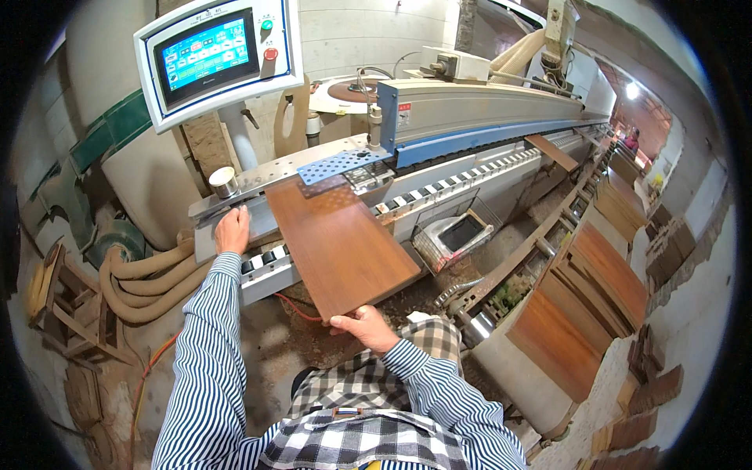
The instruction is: The person repeatedly feeds rectangular wooden boards through a CNC woodworking machine, guiding each piece with both hands and stacking the processed boards on a nearby table. The person handles the boards one at a time, flipping them as needed, and maintains a steady workflow throughout the clip.
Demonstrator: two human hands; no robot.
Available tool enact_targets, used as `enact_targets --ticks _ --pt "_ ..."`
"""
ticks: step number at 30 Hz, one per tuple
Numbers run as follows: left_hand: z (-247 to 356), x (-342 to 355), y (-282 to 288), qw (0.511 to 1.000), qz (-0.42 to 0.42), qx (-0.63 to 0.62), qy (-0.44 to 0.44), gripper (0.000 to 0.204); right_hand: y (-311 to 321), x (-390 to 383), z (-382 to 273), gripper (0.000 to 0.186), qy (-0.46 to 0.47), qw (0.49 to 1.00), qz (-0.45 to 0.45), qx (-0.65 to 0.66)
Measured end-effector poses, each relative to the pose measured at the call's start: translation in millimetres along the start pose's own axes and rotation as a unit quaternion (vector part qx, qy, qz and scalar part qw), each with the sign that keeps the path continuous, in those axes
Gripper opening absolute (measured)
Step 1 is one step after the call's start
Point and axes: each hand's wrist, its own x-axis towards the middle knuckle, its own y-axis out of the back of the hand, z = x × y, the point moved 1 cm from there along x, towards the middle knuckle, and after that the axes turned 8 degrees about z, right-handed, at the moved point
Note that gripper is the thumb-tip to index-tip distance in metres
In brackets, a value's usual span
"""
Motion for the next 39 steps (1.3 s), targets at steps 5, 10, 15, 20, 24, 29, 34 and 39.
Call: enact_targets --ticks 5,10,15,20,24,29,34,39 --pt "-1 0 -2 1.0 -0.005 -0.006 0.0 0.039 24 -1 0 0.031 0.022 0.999 0.047 0.018" --pt "0 1 0 1.0 -0.007 -0.002 -0.001 0.039 51 -2 -1 0.029 0.025 0.994 0.095 0.046" --pt "-2 1 -3 1.0 -0.011 0.0 0.002 0.04 79 -4 -3 0.031 0.029 0.985 0.154 0.071" --pt "-1 1 -3 1.0 -0.014 0.002 0.001 0.039 106 -5 -9 0.033 0.038 0.967 0.224 0.113" --pt "0 1 -1 1.0 -0.016 0.008 0.004 0.038 125 -8 -25 0.032 0.04 0.948 0.276 0.152" --pt "6 1 -2 0.999 -0.032 0.011 0.005 0.038 179 -42 -27 0.031 0.084 0.896 0.371 0.23" --pt "3 1 0 0.999 -0.029 0.018 -0.001 0.039 287 -171 27 0.034 0.118 0.796 0.586 0.091" --pt "-2 2 -10 1.0 -0.019 0.022 -0.006 0.039 406 -359 86 0.046 0.203 0.511 0.835 -0.031"
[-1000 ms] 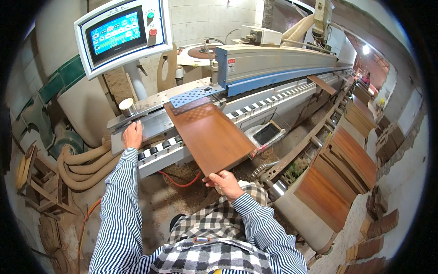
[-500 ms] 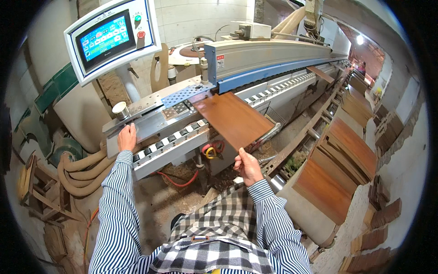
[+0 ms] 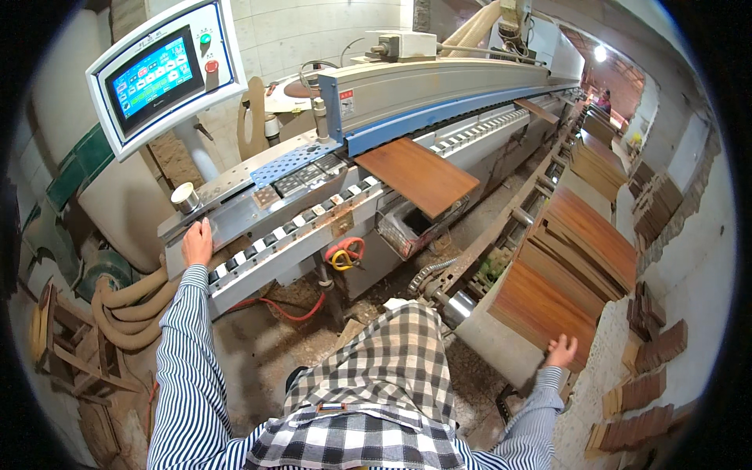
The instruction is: The person repeatedly feeds rectangular wooden boards through a CNC woodworking machine, guiding each piece with both hands and stacking the processed boards on a nearby table. The person handles the boards one at a time, flipping them as needed, and maintains a steady workflow throughout the clip.
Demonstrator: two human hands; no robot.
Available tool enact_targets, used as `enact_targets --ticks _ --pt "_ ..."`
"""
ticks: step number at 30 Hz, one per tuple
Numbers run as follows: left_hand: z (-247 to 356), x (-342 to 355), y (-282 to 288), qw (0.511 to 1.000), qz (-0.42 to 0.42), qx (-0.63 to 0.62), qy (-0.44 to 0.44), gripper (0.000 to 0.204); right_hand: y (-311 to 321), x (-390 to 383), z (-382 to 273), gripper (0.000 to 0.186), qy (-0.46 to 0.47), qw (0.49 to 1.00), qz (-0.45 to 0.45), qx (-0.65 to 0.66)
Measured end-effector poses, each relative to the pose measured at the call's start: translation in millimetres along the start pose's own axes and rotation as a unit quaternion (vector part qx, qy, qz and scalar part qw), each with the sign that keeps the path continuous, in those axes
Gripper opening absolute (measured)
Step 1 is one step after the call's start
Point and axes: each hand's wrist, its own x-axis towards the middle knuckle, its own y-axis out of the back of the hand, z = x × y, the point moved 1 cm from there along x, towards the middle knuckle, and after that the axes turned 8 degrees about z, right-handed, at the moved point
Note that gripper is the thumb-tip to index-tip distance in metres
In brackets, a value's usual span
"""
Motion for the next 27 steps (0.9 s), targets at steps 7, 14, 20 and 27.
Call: enact_targets --ticks 7,14,20,27 --pt "0 0 7 1.0 -0.006 0.013 0.0 0.039 58 56 1 0.067 -0.112 0.982 0.006 -0.152" --pt "4 -2 9 1.0 -0.001 -0.002 0.006 0.038 71 68 2 0.064 -0.082 0.977 0.027 -0.193" --pt "4 -2 11 1.0 0.004 -0.007 0.006 0.038 82 -2 -5 0.047 -0.132 0.988 0.077 -0.036" --pt "4 -1 9 1.0 0.006 -0.016 0.005 0.037 111 -94 -5 0.027 -0.371 0.914 -0.094 0.135"
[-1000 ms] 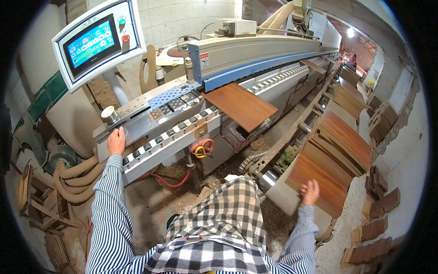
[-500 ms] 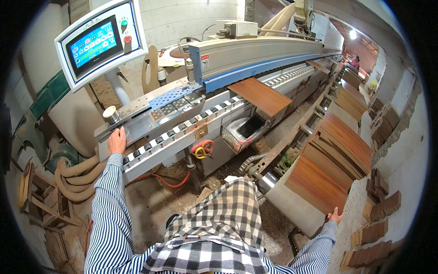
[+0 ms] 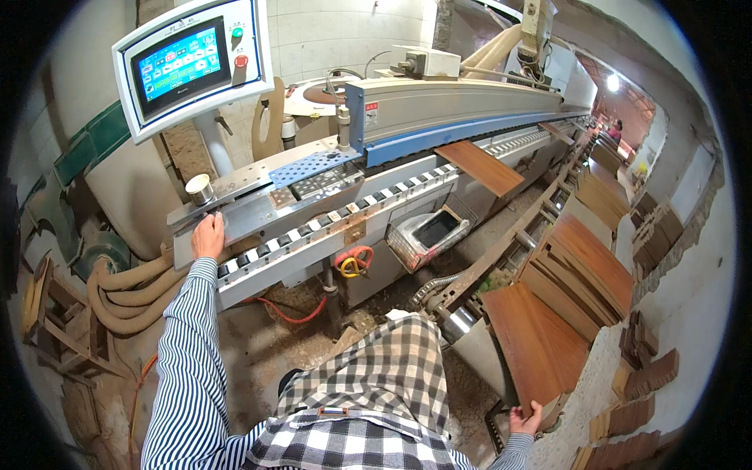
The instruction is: The person repeatedly feeds rectangular wooden boards through a CNC woodworking machine, guiding each piece with both hands and stacking the processed boards on a nearby table. The person handles the boards one at a time, flipping them as needed, and maintains a steady workflow throughout the clip.
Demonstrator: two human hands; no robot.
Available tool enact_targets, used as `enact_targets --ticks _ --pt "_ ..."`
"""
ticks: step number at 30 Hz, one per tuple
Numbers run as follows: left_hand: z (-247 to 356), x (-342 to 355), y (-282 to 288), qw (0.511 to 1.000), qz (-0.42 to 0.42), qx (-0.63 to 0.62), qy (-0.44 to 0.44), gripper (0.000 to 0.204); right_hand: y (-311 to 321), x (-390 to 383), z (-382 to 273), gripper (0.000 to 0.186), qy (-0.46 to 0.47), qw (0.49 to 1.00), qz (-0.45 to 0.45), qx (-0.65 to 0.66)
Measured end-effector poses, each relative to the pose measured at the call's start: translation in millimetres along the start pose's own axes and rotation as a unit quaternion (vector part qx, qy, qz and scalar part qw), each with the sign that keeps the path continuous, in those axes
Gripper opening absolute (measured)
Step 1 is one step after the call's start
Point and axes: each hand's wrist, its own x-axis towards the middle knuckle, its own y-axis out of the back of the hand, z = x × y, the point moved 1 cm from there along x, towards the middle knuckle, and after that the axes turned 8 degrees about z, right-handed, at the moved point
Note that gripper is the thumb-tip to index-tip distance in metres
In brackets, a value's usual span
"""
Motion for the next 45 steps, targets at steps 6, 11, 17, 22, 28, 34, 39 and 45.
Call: enact_targets --ticks 6,11,17,22,28,34,39,45 --pt "-7 -1 -1 1.0 0.011 -0.008 -0.006 0.037 -55 -56 23 0.043 -0.007 0.986 -0.134 -0.103" --pt "-5 0 -3 1.0 0.004 -0.006 -0.008 0.037 -87 -71 22 0.042 0.019 0.959 -0.258 -0.111" --pt "-8 0 -1 1.0 0.006 0.0 0.004 0.037 -209 -144 43 0.044 -0.009 0.9 -0.427 -0.082" --pt "-5 0 0 1.0 -0.003 0.003 0.006 0.037 -291 -208 89 0.046 -0.087 0.868 -0.475 -0.113" --pt "-6 0 -3 1.0 -0.003 0.0 0.001 0.038 -332 -277 160 0.045 -0.175 0.801 -0.55 -0.16" --pt "-6 1 -2 1.0 0.001 0.002 -0.002 0.038 -345 -316 199 0.05 -0.266 0.669 -0.636 -0.277" --pt "-6 0 -2 1.0 0.006 0.0 -0.002 0.038 -357 -337 205 0.045 -0.251 0.586 -0.707 -0.306" --pt "-4 0 -2 1.0 -0.001 -0.001 0.006 0.039 -358 -324 221 0.043 -0.151 0.594 -0.719 -0.328"
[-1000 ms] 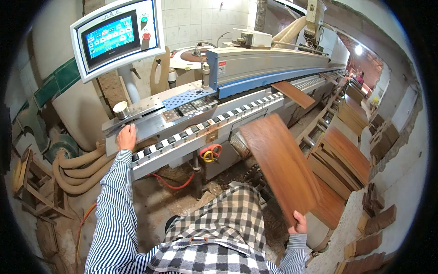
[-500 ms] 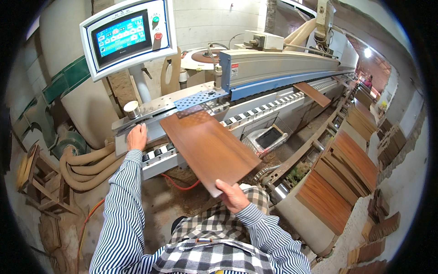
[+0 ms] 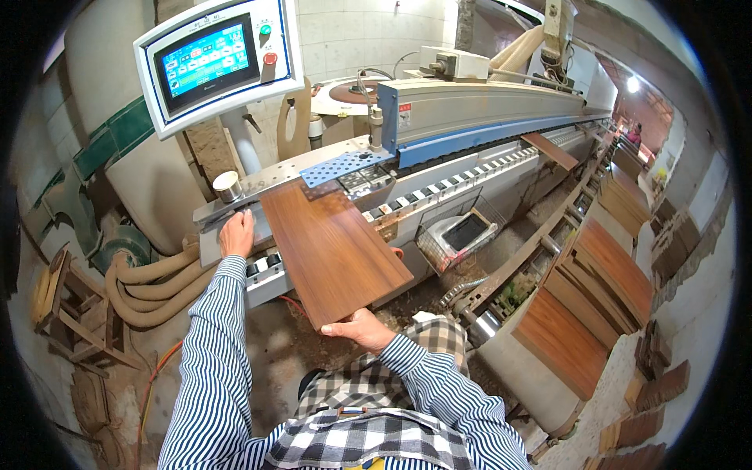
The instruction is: The person repeatedly feeds rectangular wooden boards through a CNC woodworking machine, guiding each piece with both hands and stacking the processed boards on a nearby table. The person handles the boards one at a time, flipping them as needed, and maintains a steady workflow throughout the clip.
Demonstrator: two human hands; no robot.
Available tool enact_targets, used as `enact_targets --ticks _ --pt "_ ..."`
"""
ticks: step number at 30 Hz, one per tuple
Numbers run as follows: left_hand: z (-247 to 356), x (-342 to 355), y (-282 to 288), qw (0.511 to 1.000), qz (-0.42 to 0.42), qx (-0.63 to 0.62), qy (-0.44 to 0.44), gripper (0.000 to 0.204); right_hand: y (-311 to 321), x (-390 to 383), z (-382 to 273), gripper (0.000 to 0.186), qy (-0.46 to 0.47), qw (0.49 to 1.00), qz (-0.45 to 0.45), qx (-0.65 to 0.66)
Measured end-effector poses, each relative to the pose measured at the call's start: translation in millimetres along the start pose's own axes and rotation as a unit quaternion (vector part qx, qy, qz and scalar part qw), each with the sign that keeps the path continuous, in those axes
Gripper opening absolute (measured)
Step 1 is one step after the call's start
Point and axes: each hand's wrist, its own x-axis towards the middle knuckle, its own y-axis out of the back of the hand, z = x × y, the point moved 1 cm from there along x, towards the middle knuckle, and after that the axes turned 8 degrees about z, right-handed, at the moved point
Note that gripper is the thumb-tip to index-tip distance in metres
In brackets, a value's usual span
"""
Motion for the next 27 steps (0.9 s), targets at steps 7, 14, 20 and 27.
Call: enact_targets --ticks 7,14,20,27 --pt "2 0 2 1.0 0.0 0.003 0.0 0.039 12 -6 7 0.035 0.025 0.998 0.052 -0.019" --pt "2 0 2 1.0 0.0 -0.002 -0.001 0.039 45 -13 9 0.03 0.044 0.993 0.106 0.018" --pt "1 0 1 1.0 0.001 0.002 -0.002 0.039 79 -20 7 0.027 0.058 0.974 0.207 0.069" --pt "-3 0 0 1.0 0.006 0.002 -0.007 0.038 120 -24 -8 0.041 0.074 0.952 0.287 0.081"
